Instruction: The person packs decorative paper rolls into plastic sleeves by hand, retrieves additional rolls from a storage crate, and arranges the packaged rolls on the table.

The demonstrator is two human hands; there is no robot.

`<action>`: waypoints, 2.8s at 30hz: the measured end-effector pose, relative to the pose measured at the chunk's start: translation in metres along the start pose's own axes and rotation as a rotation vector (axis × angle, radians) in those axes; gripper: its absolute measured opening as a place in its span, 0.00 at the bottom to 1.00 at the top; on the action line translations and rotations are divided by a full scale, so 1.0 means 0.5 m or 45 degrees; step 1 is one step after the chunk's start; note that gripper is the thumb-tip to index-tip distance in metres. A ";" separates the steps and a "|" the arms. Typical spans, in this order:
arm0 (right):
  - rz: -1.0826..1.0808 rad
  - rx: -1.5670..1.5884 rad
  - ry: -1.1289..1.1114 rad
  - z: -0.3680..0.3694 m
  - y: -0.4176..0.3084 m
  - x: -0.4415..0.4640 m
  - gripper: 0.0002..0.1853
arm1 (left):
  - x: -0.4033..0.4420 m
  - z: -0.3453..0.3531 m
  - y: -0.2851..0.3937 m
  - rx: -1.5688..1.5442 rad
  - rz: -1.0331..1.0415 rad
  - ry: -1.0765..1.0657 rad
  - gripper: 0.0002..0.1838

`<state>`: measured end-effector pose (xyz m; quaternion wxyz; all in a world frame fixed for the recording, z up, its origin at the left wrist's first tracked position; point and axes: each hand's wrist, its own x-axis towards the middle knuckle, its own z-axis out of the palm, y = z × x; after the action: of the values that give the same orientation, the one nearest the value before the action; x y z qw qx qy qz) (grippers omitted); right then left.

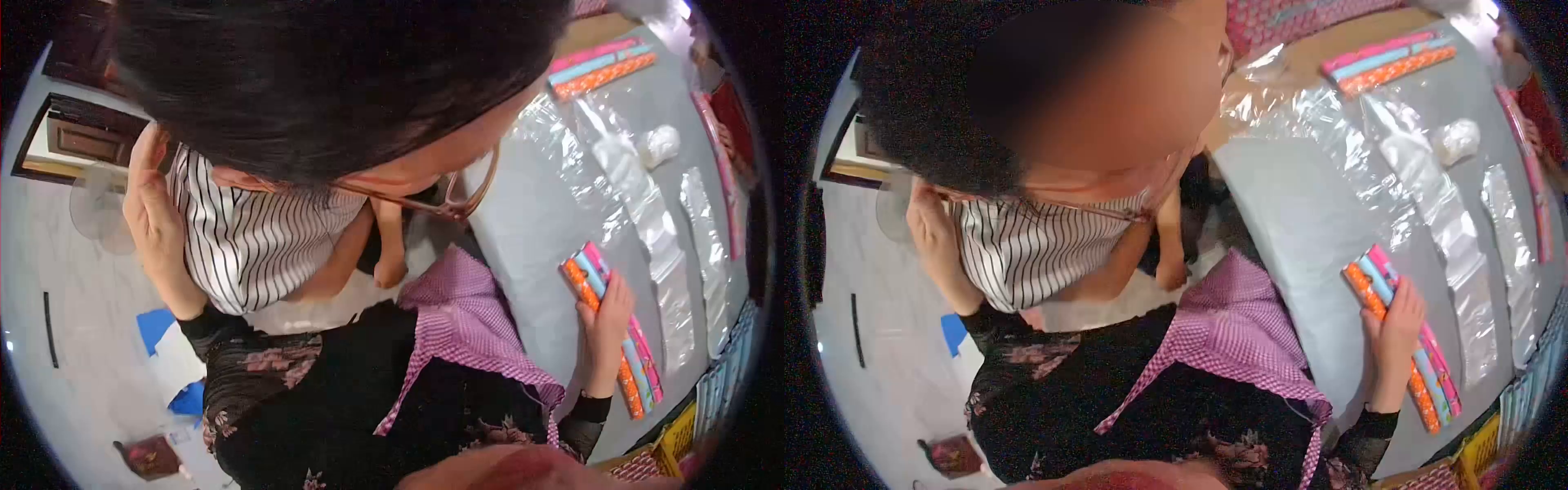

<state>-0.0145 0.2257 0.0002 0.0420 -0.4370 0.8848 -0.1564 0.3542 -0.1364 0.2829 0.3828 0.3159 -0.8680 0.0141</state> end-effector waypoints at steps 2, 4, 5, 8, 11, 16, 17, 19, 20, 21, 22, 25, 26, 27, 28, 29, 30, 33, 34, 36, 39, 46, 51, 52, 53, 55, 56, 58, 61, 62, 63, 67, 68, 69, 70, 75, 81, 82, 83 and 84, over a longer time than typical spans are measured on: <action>-0.015 0.005 -0.008 -0.005 -0.006 0.002 0.45 | -0.014 0.004 -0.015 0.213 0.048 -0.018 0.32; -0.037 -0.015 0.039 0.006 0.005 0.001 0.45 | -0.026 0.005 -0.033 0.246 0.034 -0.084 0.32; -0.028 -0.010 0.026 0.009 0.006 0.000 0.45 | -0.028 0.008 -0.040 0.238 0.019 -0.115 0.31; -0.004 -0.044 0.010 0.009 0.006 0.000 0.45 | -0.035 0.025 -0.049 0.170 -0.066 -0.164 0.29; -0.015 -0.051 0.015 0.010 0.007 0.000 0.46 | -0.056 0.029 -0.109 0.153 -0.046 -0.283 0.26; -0.013 -0.060 -0.019 0.009 0.009 0.001 0.45 | -0.110 0.044 -0.189 0.709 0.033 -0.339 0.13; -0.012 -0.056 -0.030 0.009 0.006 0.001 0.45 | -0.121 0.044 -0.214 0.776 0.045 -0.350 0.13; 0.002 -0.045 -0.026 0.006 0.003 0.003 0.45 | -0.133 0.068 -0.232 0.563 -0.213 -0.323 0.18; -0.011 -0.065 -0.031 0.006 0.006 0.003 0.45 | -0.136 0.077 -0.229 0.582 -0.189 -0.290 0.20; -0.008 -0.063 -0.037 0.006 0.006 0.003 0.45 | -0.135 0.090 -0.215 0.602 -0.166 -0.257 0.22; -0.002 -0.052 -0.039 0.006 0.007 0.003 0.45 | -0.134 0.097 -0.226 0.647 -0.064 -0.354 0.22; 0.020 -0.037 -0.066 0.008 0.011 0.003 0.45 | -0.136 0.132 -0.232 0.584 -0.655 -0.409 0.19; 0.006 -0.045 -0.060 0.009 0.012 0.004 0.45 | -0.138 0.131 -0.215 0.445 -0.572 -0.363 0.17; -0.004 -0.052 -0.053 0.009 0.014 0.003 0.45 | -0.135 0.135 -0.215 0.500 -0.443 -0.365 0.17; -0.005 -0.052 -0.058 0.011 0.016 0.003 0.45 | -0.131 0.139 -0.215 0.560 -0.311 -0.361 0.17; 0.000 -0.060 -0.063 0.015 0.021 0.001 0.45 | -0.128 0.143 -0.215 0.622 -0.181 -0.350 0.17; 0.003 -0.067 -0.065 0.016 0.022 0.001 0.45 | -0.092 0.158 -0.150 0.191 -0.541 -0.162 0.18; 0.013 -0.057 -0.083 0.002 0.006 0.007 0.45 | -0.067 0.165 -0.125 -0.353 -0.580 0.078 0.20; 0.004 -0.060 -0.070 0.005 0.010 0.006 0.45 | -0.067 0.176 -0.102 -0.580 -0.638 0.298 0.21; -0.015 -0.068 -0.043 0.014 0.018 0.000 0.46 | -0.063 0.183 -0.076 -0.755 -0.694 0.581 0.23; 0.009 -0.072 -0.044 0.015 0.015 0.001 0.47 | -0.085 0.168 -0.060 -0.538 -0.443 0.768 0.21; 0.045 -0.086 -0.072 0.006 0.009 0.001 0.45 | -0.179 0.235 0.057 -0.316 0.626 -0.084 0.26; 0.048 -0.068 -0.073 0.011 0.011 0.001 0.46 | -0.162 0.299 0.113 -0.608 0.356 -0.404 0.29; 0.044 -0.070 -0.066 0.011 0.012 0.002 0.46 | -0.157 0.325 0.117 -0.561 0.385 -0.480 0.32; 0.003 -0.058 -0.035 0.014 0.015 0.000 0.47 | -0.157 0.352 0.118 -0.514 0.414 -0.558 0.34; -0.035 -0.051 -0.009 0.014 0.017 0.001 0.47 | -0.171 0.368 0.114 -0.456 0.348 -0.631 0.36; -0.025 -0.062 -0.009 0.014 0.016 0.002 0.47 | -0.174 0.369 0.113 -0.487 0.283 -0.584 0.36; -0.005 -0.078 -0.030 0.015 0.013 -0.004 0.47 | -0.174 0.368 0.111 -0.578 0.217 -0.460 0.35; -0.003 -0.093 -0.039 0.013 0.015 -0.003 0.47 | -0.170 0.371 0.116 -0.684 0.280 -0.295 0.33; 0.008 -0.078 -0.045 0.012 0.011 -0.001 0.47 | -0.165 0.382 0.119 -0.664 0.376 -0.246 0.31; 0.019 -0.063 -0.048 0.010 0.009 0.001 0.46 | -0.161 0.388 0.124 -0.668 0.383 -0.239 0.31; 0.016 -0.044 -0.032 0.014 0.015 0.000 0.46 | -0.161 0.407 0.145 -0.705 0.497 -0.569 0.30; -0.001 -0.043 -0.020 0.013 0.014 -0.002 0.46 | -0.166 0.414 0.147 -0.715 0.458 -0.556 0.31; -0.017 -0.041 -0.007 0.013 0.013 -0.001 0.46 | -0.170 0.421 0.148 -0.725 0.421 -0.543 0.31; 0.011 -0.049 -0.019 0.012 0.011 -0.001 0.46 | -0.174 0.427 0.149 -0.781 0.379 -0.479 0.33; 0.001 -0.038 0.005 0.016 0.017 -0.003 0.46 | -0.191 0.459 0.147 -0.731 0.245 -0.683 0.31; -0.004 -0.042 -0.012 0.016 0.017 0.000 0.46 | -0.266 0.525 0.146 -0.657 0.546 -1.142 0.21; -0.004 -0.046 -0.010 0.015 0.015 0.001 0.46 | -0.268 0.527 0.157 -0.635 0.572 -1.112 0.21; -0.003 -0.050 -0.009 0.015 0.013 0.000 0.45 | -0.273 0.536 0.167 -0.638 0.567 -1.117 0.21; -0.002 -0.053 -0.017 0.013 0.010 0.000 0.45 | -0.276 0.548 0.178 -0.688 0.594 -1.073 0.20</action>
<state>-0.0167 0.2270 -0.0076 0.0389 -0.4393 0.8873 -0.1351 0.1949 -0.0639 0.0157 0.0565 -0.0161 -0.9659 -0.2523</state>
